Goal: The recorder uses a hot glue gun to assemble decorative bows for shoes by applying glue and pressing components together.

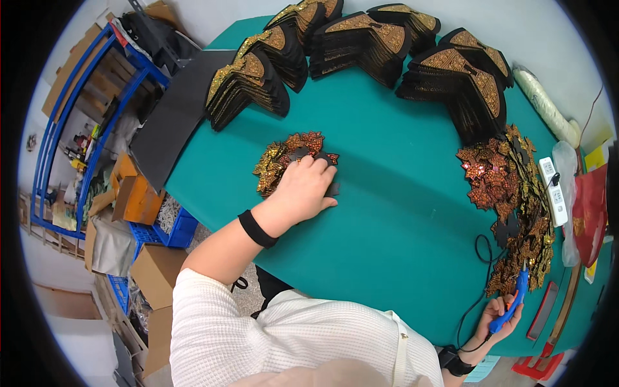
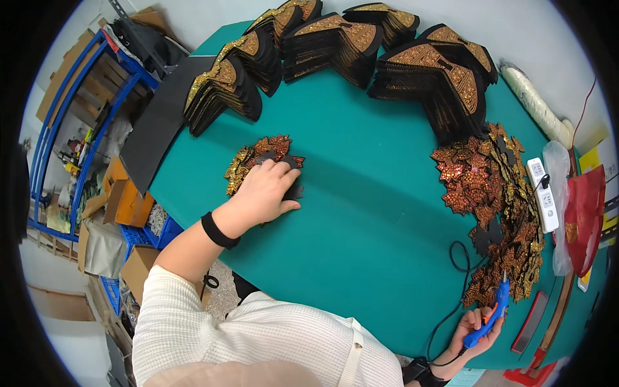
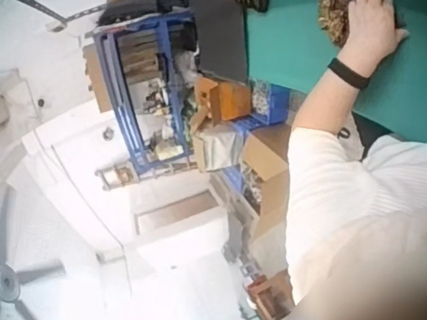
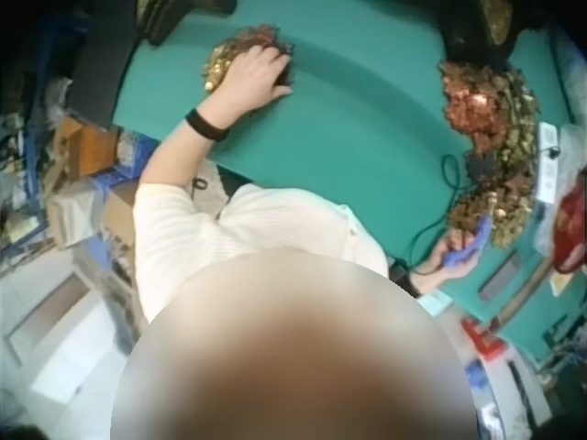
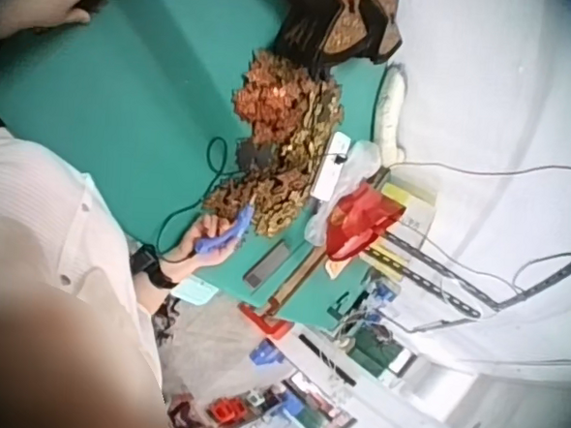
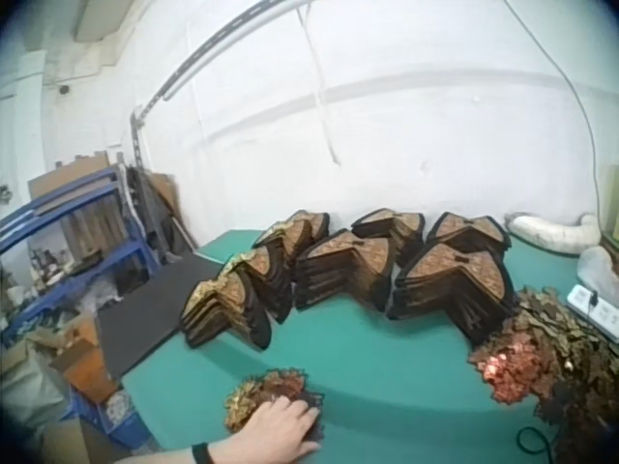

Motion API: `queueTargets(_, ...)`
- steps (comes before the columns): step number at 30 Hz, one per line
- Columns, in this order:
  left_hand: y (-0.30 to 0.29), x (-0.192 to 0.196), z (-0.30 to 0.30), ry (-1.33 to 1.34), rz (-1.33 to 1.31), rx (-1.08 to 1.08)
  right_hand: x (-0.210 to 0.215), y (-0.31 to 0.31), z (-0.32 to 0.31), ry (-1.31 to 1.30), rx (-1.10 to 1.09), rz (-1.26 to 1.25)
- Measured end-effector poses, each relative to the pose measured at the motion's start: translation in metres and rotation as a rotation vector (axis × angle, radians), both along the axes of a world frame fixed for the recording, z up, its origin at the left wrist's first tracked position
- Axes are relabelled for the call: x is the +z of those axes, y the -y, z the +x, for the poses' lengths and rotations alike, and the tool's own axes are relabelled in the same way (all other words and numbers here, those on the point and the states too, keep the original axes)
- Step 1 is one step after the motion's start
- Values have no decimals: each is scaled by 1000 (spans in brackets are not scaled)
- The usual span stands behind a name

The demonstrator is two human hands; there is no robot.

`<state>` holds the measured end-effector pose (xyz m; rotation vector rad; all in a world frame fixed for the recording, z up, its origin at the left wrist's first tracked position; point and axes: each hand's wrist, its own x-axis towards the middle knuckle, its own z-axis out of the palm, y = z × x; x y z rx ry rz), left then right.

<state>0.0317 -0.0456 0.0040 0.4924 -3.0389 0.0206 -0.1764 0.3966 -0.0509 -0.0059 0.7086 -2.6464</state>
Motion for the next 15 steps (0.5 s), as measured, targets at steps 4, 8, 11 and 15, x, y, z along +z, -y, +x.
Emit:
queueTargets(4, 3, -1, -10, 33, -46, 72, -1, 0, 0, 7, -27, 12)
queueTargets(8, -6, -6, -22, 249, -183, 48, 2, 0, 1, 15, -9, -9)
queueTargets(11, -18, -24, -21, 240, -357, -22, 1, 2, 1, 11, -30, 11)
queueTargets(15, -23, -20, -17, 98, -322, -17, 2, 1, 1, 22, -14, 6)
